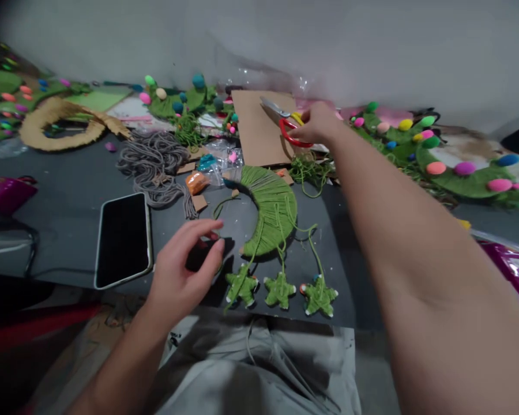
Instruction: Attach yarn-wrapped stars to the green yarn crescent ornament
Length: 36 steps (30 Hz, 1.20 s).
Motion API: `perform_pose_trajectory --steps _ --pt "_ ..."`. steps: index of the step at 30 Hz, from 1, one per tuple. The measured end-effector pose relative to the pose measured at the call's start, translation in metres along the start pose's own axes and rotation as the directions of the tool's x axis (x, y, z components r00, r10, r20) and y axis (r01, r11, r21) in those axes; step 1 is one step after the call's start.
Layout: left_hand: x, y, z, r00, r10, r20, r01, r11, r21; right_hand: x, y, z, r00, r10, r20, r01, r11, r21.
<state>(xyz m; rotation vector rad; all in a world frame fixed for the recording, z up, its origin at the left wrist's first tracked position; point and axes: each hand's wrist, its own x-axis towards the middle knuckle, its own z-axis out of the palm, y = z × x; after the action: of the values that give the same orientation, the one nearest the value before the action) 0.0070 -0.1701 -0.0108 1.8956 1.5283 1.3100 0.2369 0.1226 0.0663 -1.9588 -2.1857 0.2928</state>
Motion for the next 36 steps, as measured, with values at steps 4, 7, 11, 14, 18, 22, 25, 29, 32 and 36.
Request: perform_pose_trajectory --steps 4,7,11,14,18,22,25,29,32,36 --pt "-0.022 0.009 -0.017 0.995 0.028 0.094 -0.020 0.996 -0.084 0.009 -0.007 0.024 0.998 -0.035 -0.059 0.039 0.997 0.073" --pt "-0.039 0.014 -0.030 0.982 0.043 0.186 -0.014 0.988 -0.155 0.015 -0.007 0.028 0.993 -0.048 -0.109 0.059 0.993 0.101" --pt "-0.051 0.020 -0.039 0.960 0.028 0.277 -0.003 0.996 -0.089 0.022 -0.001 0.034 0.988 -0.063 -0.141 0.081 0.989 0.126" --pt "-0.051 0.023 -0.035 0.958 0.072 0.276 -0.080 0.997 0.018 0.021 0.001 0.037 0.987 -0.083 -0.138 0.101 0.986 0.131" --pt "-0.048 0.023 -0.029 0.959 0.116 0.259 -0.150 0.982 0.116 0.006 -0.004 0.030 0.967 -0.142 -0.212 0.174 0.974 0.143" --pt "-0.031 0.024 -0.031 0.932 0.061 0.358 -0.084 0.995 0.047 -0.040 -0.010 0.017 0.907 -0.221 -0.358 0.292 0.943 0.158" --pt "-0.008 0.027 -0.030 0.914 -0.049 0.403 0.018 0.997 0.079 -0.101 -0.004 0.012 0.838 -0.362 -0.408 0.463 0.867 0.183" --pt "0.014 0.031 -0.020 0.850 -0.172 0.498 0.067 0.973 0.222 -0.187 0.025 0.013 0.816 -0.437 -0.379 0.556 0.774 0.304" --pt "0.019 0.032 -0.011 0.829 -0.216 0.516 0.074 0.957 0.281 -0.233 0.057 0.018 0.933 -0.237 -0.272 0.332 0.858 0.392" --pt "0.021 0.033 -0.004 0.813 -0.240 0.530 0.084 0.950 0.300 -0.276 0.097 0.025 0.978 0.035 -0.207 0.062 0.894 0.444"
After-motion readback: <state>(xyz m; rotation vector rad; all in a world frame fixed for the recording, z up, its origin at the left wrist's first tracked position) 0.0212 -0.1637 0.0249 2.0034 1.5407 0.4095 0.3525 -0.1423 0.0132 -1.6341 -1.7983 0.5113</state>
